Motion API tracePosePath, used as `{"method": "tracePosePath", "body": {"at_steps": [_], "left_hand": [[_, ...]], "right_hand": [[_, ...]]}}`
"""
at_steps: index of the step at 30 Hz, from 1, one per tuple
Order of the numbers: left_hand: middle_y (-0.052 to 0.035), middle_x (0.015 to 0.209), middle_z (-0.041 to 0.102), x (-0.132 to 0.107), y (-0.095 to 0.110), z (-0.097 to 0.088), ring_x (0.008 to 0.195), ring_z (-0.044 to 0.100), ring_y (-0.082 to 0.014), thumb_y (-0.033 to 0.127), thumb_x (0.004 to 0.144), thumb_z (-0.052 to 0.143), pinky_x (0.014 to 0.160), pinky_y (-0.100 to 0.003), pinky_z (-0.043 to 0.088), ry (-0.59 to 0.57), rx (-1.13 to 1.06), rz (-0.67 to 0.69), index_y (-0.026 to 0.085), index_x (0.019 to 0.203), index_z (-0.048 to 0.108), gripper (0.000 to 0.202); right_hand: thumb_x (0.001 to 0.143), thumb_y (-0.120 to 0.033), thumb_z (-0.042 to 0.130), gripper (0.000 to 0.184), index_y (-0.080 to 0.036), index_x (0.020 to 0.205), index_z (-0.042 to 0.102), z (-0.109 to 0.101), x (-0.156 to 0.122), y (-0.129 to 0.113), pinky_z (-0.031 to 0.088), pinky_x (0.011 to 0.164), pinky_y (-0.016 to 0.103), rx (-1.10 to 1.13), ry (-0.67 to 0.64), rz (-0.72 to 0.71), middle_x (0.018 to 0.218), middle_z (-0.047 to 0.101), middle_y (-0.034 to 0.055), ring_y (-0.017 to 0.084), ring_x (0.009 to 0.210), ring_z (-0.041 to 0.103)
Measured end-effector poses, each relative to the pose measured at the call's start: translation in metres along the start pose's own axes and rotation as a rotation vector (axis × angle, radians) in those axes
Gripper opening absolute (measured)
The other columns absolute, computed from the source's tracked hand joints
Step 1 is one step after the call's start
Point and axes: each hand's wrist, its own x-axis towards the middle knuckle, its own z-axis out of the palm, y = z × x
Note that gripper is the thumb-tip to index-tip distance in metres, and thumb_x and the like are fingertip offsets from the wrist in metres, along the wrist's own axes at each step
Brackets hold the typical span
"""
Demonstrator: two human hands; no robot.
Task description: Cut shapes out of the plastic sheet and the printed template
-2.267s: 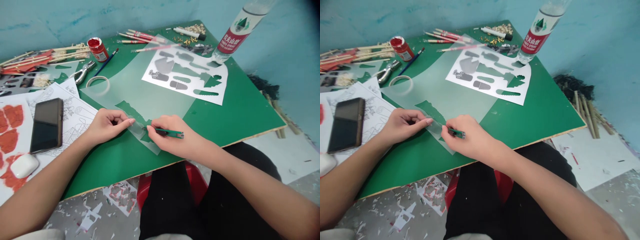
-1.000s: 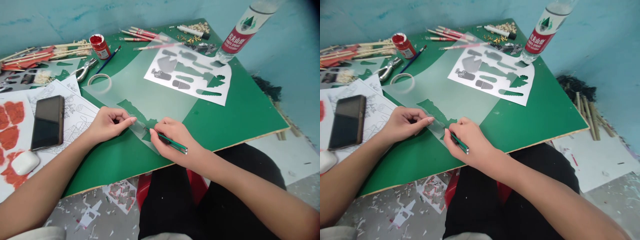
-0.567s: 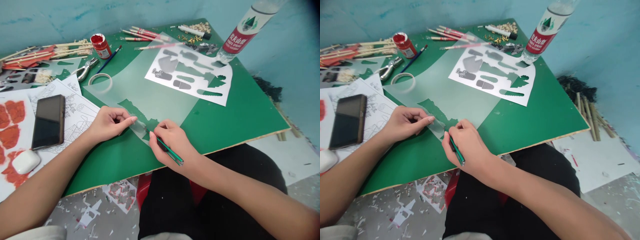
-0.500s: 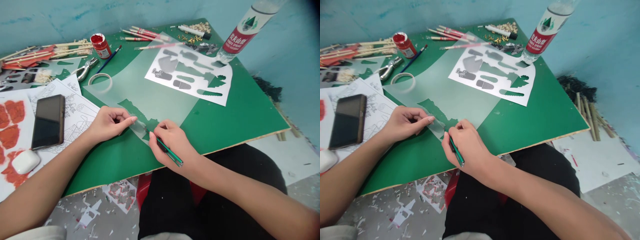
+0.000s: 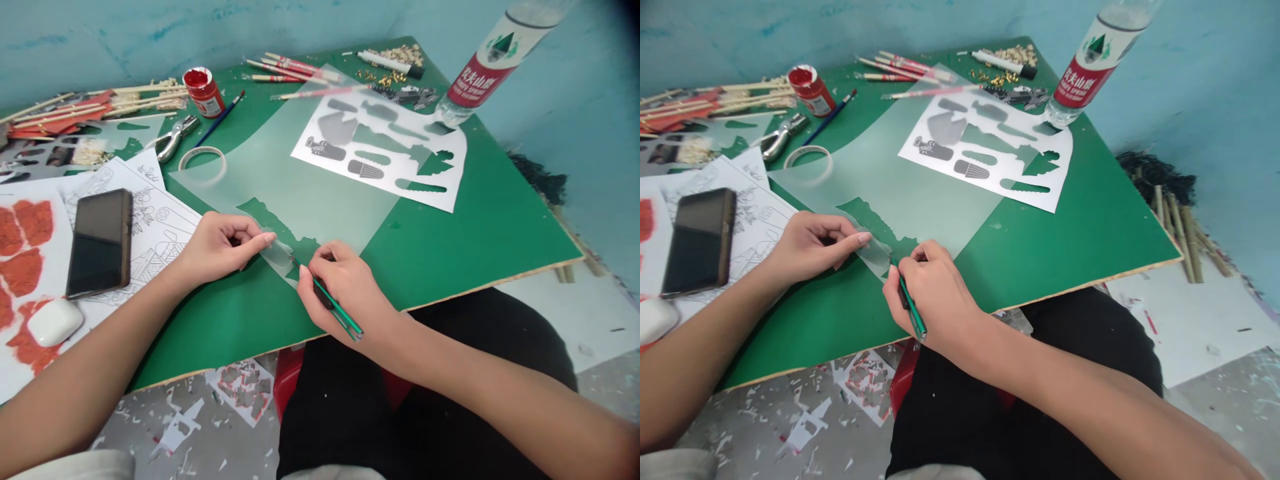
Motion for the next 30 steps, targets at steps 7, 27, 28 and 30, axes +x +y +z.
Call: {"method": "tracePosePath", "body": {"at_steps": [7, 27, 28, 30], "left_hand": [[0.0051, 0.041, 0.052, 0.000, 0.000, 0.000, 0.037, 0.038, -0.0062, 0.045, 0.090, 0.077, 0.039, -0.019, 0.025, 0.005, -0.011, -0.001, 0.017, 0.071, 0.073, 0.034], [0.0044, 0.038, 0.056, -0.005, -0.004, -0.004, 0.031, 0.036, -0.0047, 0.035, 0.090, 0.082, 0.035, -0.016, 0.026, 0.007, -0.158, 0.046, 0.018, 0.098, 0.086, 0.019], [0.0042, 0.038, 0.056, -0.005, -0.005, -0.006, 0.030, 0.036, -0.0045, 0.034, 0.090, 0.082, 0.035, -0.015, 0.026, -0.011, -0.162, 0.043, 0.018, 0.099, 0.086, 0.019], [0.0033, 0.039, 0.058, -0.005, -0.007, -0.011, 0.029, 0.035, -0.0043, 0.034, 0.089, 0.082, 0.035, -0.015, 0.026, -0.062, -0.166, 0.028, 0.018, 0.101, 0.086, 0.020]], "right_hand": [[0.098, -0.014, 0.051, 0.032, -0.022, 0.068, 0.048, 0.005, -0.005, 0.003, 0.056, 0.077, 0.033, -0.078, 0.014, -0.076, 0.079, 0.064, 0.0095, 0.021, 0.085, 0.060], [0.107, -0.044, 0.038, 0.051, -0.022, 0.061, 0.035, -0.041, 0.018, 0.031, 0.028, 0.053, 0.027, 0.350, 0.078, 0.271, 0.054, 0.034, -0.0044, 0.009, 0.051, 0.034], [0.108, -0.046, 0.034, 0.051, -0.021, 0.064, 0.041, -0.040, 0.017, 0.032, 0.027, 0.053, 0.027, 0.283, 0.050, 0.229, 0.054, 0.037, -0.0046, 0.009, 0.051, 0.035], [0.109, -0.049, 0.029, 0.050, -0.019, 0.085, 0.061, -0.036, 0.015, 0.033, 0.024, 0.053, 0.027, 0.069, 0.017, 0.121, 0.055, 0.045, -0.0043, 0.011, 0.050, 0.038]]}}
